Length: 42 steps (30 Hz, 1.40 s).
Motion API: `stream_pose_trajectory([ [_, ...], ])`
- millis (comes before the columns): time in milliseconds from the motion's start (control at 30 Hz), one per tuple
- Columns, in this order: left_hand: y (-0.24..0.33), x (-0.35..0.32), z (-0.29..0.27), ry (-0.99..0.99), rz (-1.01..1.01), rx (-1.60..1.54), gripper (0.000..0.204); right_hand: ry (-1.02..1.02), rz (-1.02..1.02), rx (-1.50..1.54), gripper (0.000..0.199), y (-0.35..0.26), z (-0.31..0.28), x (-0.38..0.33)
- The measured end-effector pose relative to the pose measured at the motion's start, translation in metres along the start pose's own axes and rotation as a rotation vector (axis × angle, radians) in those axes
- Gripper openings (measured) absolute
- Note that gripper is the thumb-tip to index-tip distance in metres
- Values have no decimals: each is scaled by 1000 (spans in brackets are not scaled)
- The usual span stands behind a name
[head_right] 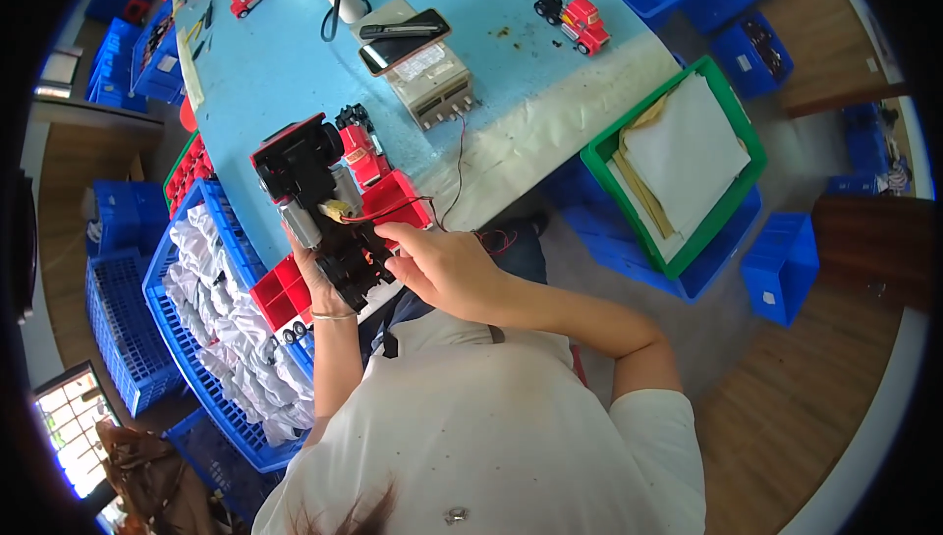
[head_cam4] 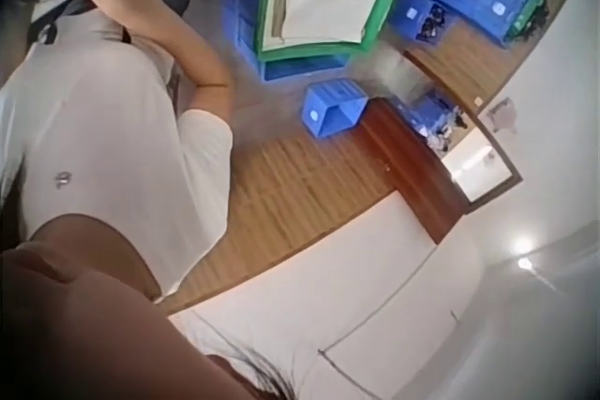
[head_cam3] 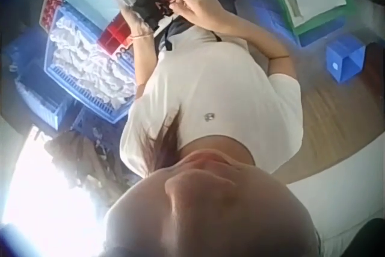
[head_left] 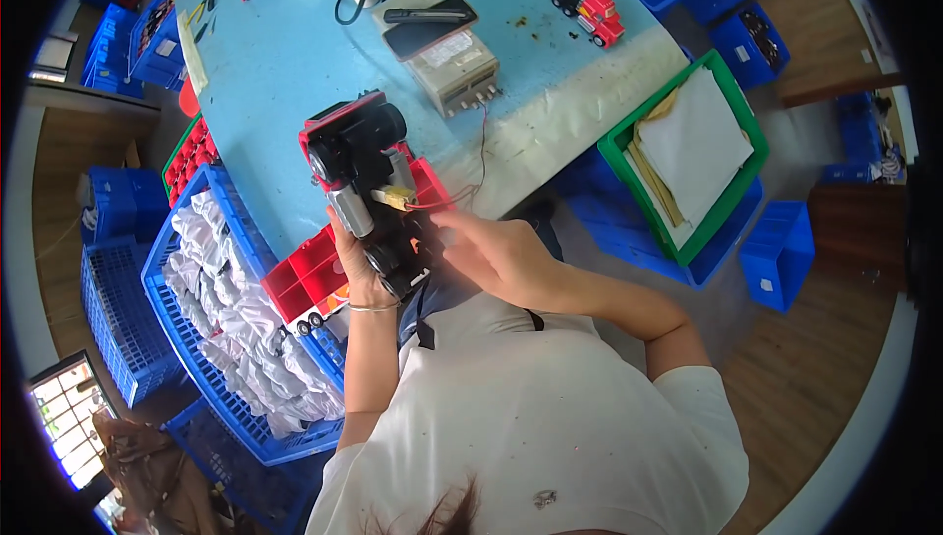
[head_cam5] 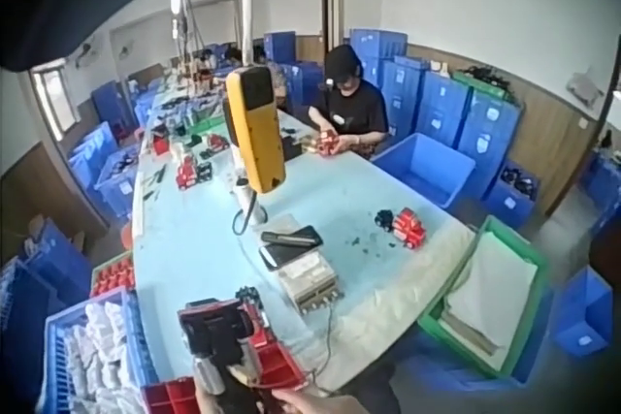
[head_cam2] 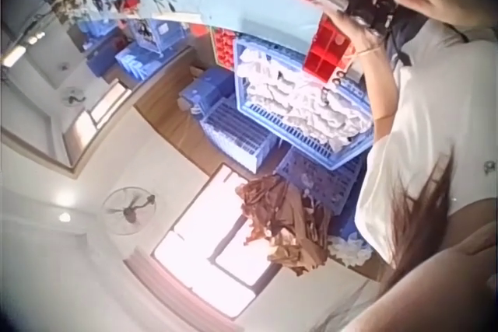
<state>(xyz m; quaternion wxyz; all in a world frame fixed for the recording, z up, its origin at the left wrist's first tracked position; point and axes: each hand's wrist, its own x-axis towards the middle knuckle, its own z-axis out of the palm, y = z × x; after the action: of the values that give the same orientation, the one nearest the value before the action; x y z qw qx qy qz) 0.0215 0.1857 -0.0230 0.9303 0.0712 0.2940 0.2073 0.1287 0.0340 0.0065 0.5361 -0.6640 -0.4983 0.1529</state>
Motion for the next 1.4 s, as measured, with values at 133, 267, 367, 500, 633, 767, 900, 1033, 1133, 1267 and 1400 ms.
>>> stream_pose_trajectory([
  [133, -2, -1, -9, -28, -63, 39, 63, -77, 66, 52, 22, 16, -10, -8],
  [267, 7, 11, -55, -48, 68, 293, 58, 30, 587, 394, 17, 89, -22, -10],
  [367, 9, 26, -83, -11, 237, 561, 57, 111, 708, 535, 27, 165, -7, -4],
  [500, -13, 32, -64, 93, 762, 838, 67, 164, 963, 854, 53, 230, 29, 15],
  [633, -18, 39, -88, 224, 831, 1076, 90, 375, 1039, 1059, 64, 273, 62, 34],
  [767, -18, 48, -105, 291, 837, 1147, 101, 392, 1072, 1052, 68, 286, 81, 49],
  [900, -19, 51, -112, 306, 814, 1133, 99, 451, 1041, 1020, 68, 299, 92, 53],
  [1033, -14, 46, -119, 384, 804, 1136, 99, 357, 1067, 746, 60, 293, 94, 44],
  [1133, -2, 43, -130, 432, 916, 1302, 100, 344, 780, 384, 49, 300, 95, 20],
  [1267, 7, 38, -128, 490, 1028, 1549, 101, 211, 496, -80, 36, 330, 89, -25],
  [1400, 25, 17, -138, 336, 871, 1633, 95, 275, 412, -66, 26, 284, 58, -13],
])
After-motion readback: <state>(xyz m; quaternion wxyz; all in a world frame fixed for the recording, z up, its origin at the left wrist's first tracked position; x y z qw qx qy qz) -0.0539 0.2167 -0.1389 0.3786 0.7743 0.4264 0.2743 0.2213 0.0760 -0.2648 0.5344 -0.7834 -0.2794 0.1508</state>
